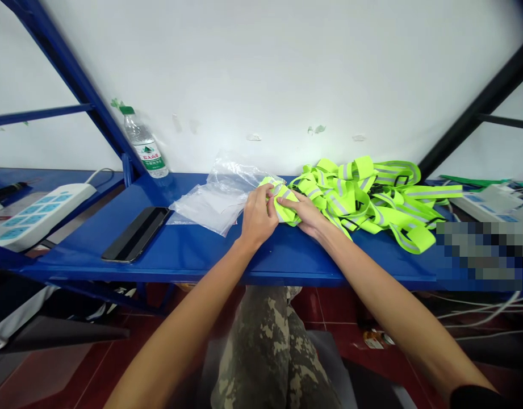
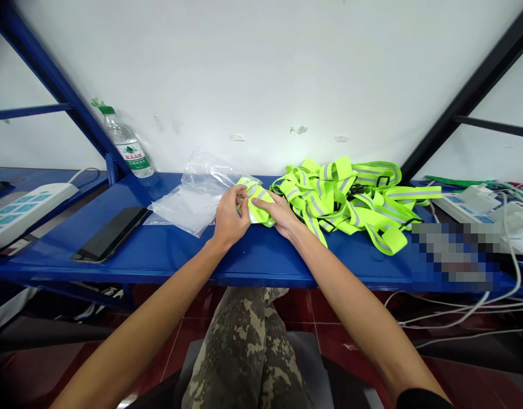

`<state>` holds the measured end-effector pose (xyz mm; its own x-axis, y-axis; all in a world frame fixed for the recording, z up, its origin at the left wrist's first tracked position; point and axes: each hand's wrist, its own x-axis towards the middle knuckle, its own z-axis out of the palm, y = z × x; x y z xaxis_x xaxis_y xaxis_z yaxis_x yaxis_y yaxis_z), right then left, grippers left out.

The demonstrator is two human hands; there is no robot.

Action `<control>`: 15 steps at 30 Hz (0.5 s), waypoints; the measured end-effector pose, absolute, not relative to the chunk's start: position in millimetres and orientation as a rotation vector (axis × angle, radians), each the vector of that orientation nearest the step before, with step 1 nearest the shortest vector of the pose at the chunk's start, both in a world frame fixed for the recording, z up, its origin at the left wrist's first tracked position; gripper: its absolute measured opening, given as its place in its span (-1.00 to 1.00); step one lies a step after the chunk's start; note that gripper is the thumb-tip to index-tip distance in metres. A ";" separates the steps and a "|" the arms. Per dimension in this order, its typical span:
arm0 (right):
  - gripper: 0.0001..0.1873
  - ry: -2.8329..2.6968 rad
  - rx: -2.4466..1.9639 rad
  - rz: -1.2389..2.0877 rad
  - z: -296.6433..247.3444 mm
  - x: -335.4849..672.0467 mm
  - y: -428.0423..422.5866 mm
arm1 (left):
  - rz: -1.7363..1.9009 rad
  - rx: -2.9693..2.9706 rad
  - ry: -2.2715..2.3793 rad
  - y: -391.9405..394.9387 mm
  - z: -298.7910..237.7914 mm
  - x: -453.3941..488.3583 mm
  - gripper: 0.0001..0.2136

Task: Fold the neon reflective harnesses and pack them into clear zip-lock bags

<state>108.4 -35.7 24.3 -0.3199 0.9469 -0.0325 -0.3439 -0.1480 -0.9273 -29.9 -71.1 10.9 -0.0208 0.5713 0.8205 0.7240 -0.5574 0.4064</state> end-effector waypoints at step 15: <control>-0.43 -1.253 -0.782 1.595 25.9 111.2 -42.1 | -1.533 -1.946 -1.418 -77.9 17.0 -28.1 -0.84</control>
